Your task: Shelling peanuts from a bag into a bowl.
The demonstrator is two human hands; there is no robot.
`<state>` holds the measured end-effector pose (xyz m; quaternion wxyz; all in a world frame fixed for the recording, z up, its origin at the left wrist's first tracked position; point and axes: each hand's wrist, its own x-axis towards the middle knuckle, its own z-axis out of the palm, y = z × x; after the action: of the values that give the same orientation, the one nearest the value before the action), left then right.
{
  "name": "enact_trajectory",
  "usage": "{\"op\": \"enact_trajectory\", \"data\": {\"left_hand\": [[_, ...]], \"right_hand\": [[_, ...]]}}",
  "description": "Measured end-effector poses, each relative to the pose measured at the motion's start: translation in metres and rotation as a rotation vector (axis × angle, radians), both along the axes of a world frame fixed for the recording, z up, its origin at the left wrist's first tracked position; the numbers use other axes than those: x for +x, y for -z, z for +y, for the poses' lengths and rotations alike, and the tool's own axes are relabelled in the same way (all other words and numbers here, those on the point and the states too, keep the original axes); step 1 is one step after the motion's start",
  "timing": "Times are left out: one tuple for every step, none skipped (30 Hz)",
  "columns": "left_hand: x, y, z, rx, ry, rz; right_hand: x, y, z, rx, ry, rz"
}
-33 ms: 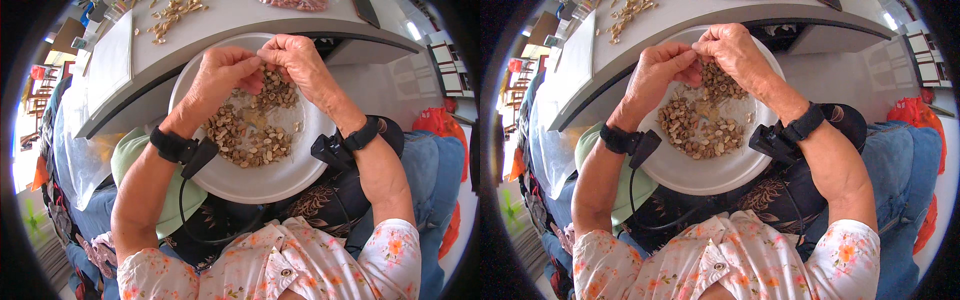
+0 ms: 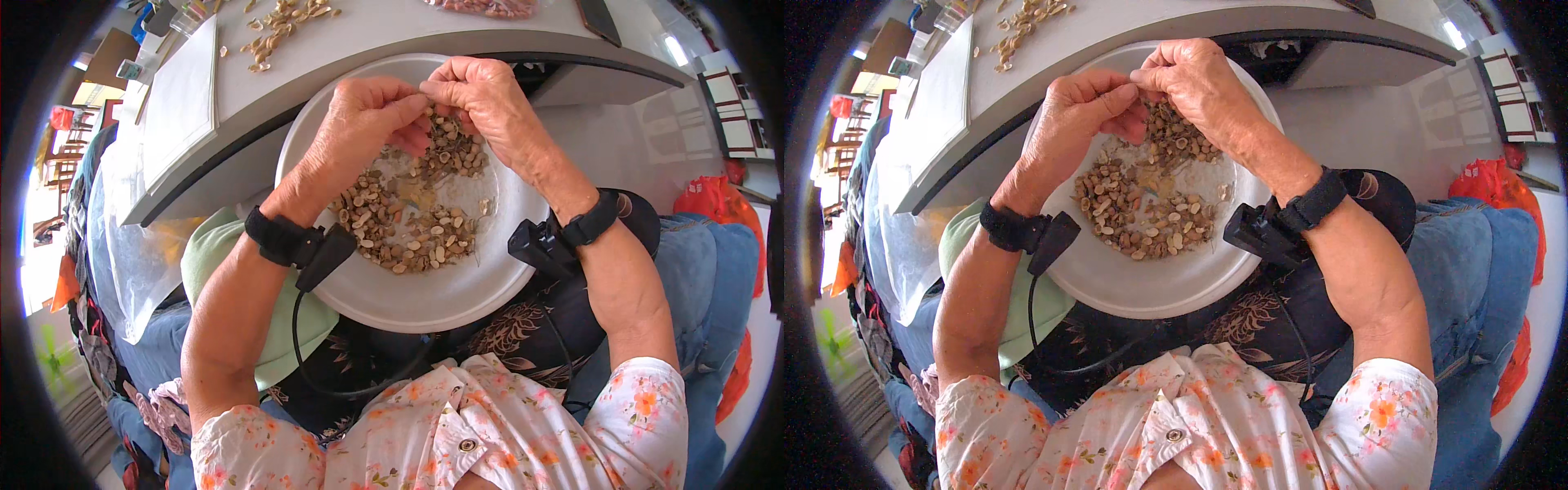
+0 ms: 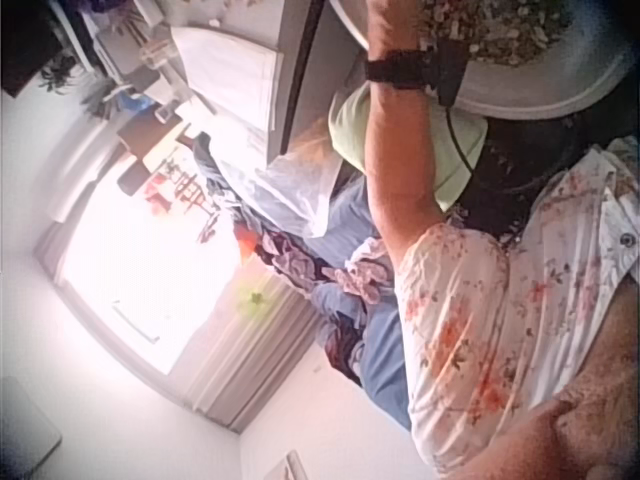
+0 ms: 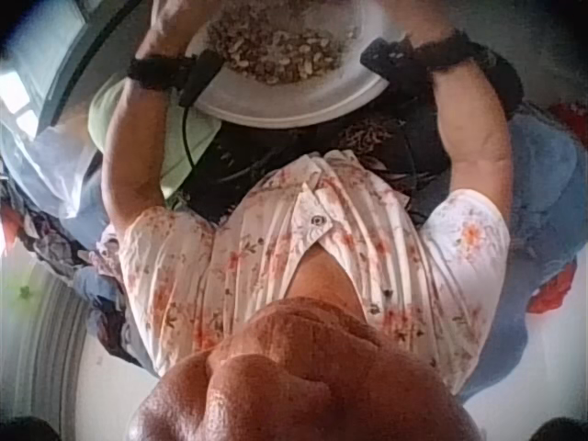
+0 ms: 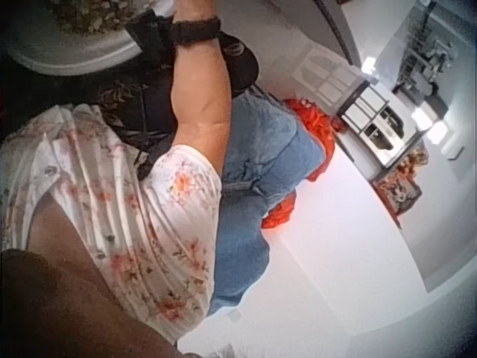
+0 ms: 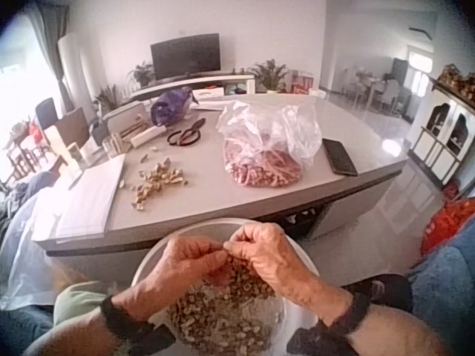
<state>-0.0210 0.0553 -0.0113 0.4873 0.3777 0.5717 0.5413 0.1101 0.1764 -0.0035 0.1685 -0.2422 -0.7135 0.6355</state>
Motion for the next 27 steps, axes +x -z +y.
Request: {"op": "enact_trajectory", "data": {"left_hand": [[0.001, 0.000, -0.001, -0.009, 0.015, 0.048], [0.001, -0.001, -0.001, -0.008, 0.014, 0.048], [0.001, -0.001, -0.002, -0.007, 0.006, 0.083], [0.002, -0.002, -0.003, -0.006, -0.002, 0.118], [0.002, -0.003, -0.003, -0.006, -0.003, 0.117], [0.002, -0.004, -0.004, -0.020, -0.007, 0.172], [0.003, -0.005, -0.004, -0.033, -0.011, 0.227], [0.003, -0.004, -0.005, -0.033, -0.012, 0.226], [0.004, -0.001, -0.006, -0.031, -0.031, 0.243], [0.005, 0.000, -0.006, -0.029, -0.051, 0.259], [0.007, -0.001, -0.006, -0.031, -0.052, 0.260], [0.009, -0.001, -0.006, -0.012, -0.081, 0.240], [0.010, -0.002, -0.006, 0.008, -0.110, 0.220], [0.011, -0.003, -0.006, 0.009, -0.110, 0.220], [0.011, -0.003, -0.006, -0.002, -0.113, 0.233], [0.012, -0.003, -0.007, -0.012, -0.115, 0.245], [0.011, -0.004, -0.008, -0.014, -0.117, 0.246], [0.011, -0.004, -0.009, -0.023, -0.106, 0.259], [0.011, -0.004, -0.010, -0.032, -0.095, 0.272], [0.011, -0.004, -0.010, -0.031, -0.095, 0.271], [0.012, -0.004, -0.010, -0.044, -0.102, 0.272], [0.013, -0.004, -0.010, -0.056, -0.109, 0.274], [0.014, -0.004, -0.010, -0.056, -0.109, 0.274], [0.016, -0.004, -0.010, -0.037, -0.118, 0.248], [0.016, -0.003, -0.010, -0.018, -0.127, 0.221], [0.016, -0.003, -0.010, -0.017, -0.127, 0.223], [0.015, -0.003, -0.009, 0.015, -0.125, 0.172]], "right_hand": [[0.000, 0.000, 0.000, -0.001, -0.002, 0.000], [0.000, 0.000, 0.000, 0.034, -0.020, -0.007], [0.000, 0.001, 0.000, 0.069, -0.039, -0.014], [0.000, 0.002, 0.001, 0.069, -0.041, -0.014], [0.000, 0.004, 0.003, 0.110, -0.056, -0.016], [-0.001, 0.005, 0.003, 0.152, -0.071, -0.019], [-0.001, 0.003, 0.003, 0.152, -0.071, -0.019], [-0.001, 0.001, 0.001, 0.154, -0.082, -0.040], [0.000, 0.000, 0.000, 0.157, -0.094, -0.062], [0.000, 0.000, 0.000, 0.157, -0.095, -0.063], [0.000, -0.001, -0.001, 0.128, -0.103, -0.063], [0.000, -0.002, -0.001, 0.100, -0.111, -0.063], [0.000, -0.002, -0.001, 0.099, -0.111, -0.062], [0.000, -0.001, -0.002, 0.003, -0.107, -0.075], [0.001, -0.001, -0.002, -0.093, -0.103, -0.088], [0.001, 0.000, -0.002, -0.092, -0.102, -0.088], [0.000, 0.001, -0.003, -0.170, -0.087, -0.073], [-0.001, 0.002, -0.004, -0.248, -0.072, -0.058], [-0.002, 0.004, -0.004, -0.250, -0.074, -0.057], [-0.001, 0.005, -0.003, -0.308, -0.069, -0.038], [-0.001, 0.006, -0.002, -0.367, -0.064, -0.018], [-0.001, 0.006, -0.002, -0.366, -0.063, -0.019], [0.000, 0.007, -0.001, -0.422, -0.081, 0.008], [0.000, 0.007, -0.001, -0.477, -0.100, 0.035], [0.000, 0.008, 0.000, -0.477, -0.100, 0.035], [0.000, 0.009, 0.001, -0.495, -0.101, 0.037], [0.000, 0.009, 0.002, -0.513, -0.103, 0.038]]}}
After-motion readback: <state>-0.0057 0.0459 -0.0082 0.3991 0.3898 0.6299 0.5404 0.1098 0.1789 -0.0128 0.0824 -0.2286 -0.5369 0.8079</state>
